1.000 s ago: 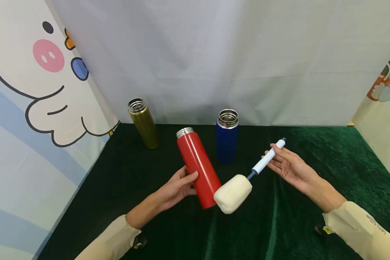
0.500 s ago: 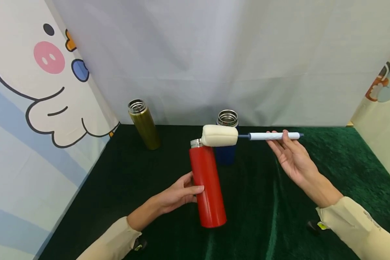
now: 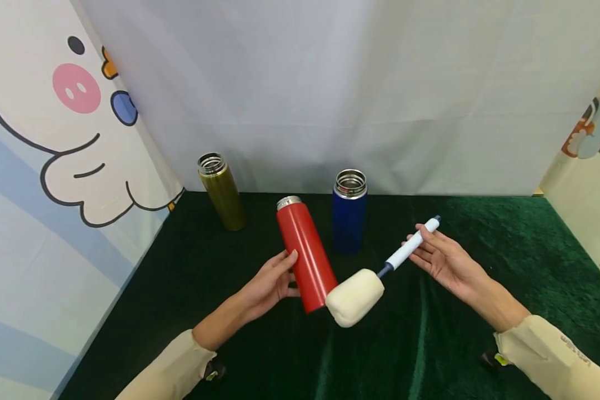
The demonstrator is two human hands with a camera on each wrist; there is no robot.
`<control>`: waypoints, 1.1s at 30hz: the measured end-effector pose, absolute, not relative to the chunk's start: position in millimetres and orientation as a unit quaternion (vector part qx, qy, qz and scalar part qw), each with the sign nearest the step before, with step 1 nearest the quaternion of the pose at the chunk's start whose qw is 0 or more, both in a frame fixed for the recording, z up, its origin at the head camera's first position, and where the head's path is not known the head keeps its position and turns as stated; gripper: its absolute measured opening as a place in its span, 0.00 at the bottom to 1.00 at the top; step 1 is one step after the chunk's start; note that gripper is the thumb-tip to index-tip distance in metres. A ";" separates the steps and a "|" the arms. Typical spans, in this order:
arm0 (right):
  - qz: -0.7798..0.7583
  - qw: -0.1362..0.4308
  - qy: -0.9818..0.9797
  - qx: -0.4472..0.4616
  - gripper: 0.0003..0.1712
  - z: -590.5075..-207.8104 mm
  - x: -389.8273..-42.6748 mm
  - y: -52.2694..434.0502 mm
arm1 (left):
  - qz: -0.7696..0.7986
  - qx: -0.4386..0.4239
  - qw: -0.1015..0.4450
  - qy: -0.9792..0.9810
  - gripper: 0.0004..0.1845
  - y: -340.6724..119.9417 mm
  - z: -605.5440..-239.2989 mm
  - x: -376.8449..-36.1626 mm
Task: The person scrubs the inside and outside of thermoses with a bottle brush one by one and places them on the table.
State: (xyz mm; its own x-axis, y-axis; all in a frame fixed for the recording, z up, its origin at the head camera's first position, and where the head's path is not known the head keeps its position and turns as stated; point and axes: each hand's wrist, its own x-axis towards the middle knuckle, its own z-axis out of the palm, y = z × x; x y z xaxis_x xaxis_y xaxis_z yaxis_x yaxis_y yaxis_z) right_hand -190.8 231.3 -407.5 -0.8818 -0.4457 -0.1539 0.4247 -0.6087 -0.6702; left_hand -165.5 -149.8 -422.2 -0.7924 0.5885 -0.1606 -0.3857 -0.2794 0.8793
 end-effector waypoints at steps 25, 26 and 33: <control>-0.919 0.237 0.316 0.010 0.10 -406.9 -193.7 228.8 | 0.835 0.107 0.326 0.431 0.29 -145.8 -418.9 -162.3; -0.917 0.239 0.319 0.007 0.11 -407.6 -193.7 228.9 | 0.835 0.105 0.326 0.431 0.29 -145.2 -418.8 -161.9; -0.932 0.226 0.284 -0.013 0.10 -403.1 -203.2 224.5 | 0.791 0.135 0.353 0.481 0.32 -140.5 -421.6 -156.3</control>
State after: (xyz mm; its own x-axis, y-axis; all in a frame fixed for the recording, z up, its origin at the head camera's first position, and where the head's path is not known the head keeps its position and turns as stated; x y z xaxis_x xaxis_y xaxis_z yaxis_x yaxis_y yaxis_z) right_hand -203.2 224.5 -403.1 -0.8979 -0.4277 -0.1045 0.4133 -0.7370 -0.5348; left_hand -156.3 -140.5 -421.6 -0.7147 0.6880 -0.1260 -0.4281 -0.2878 0.8567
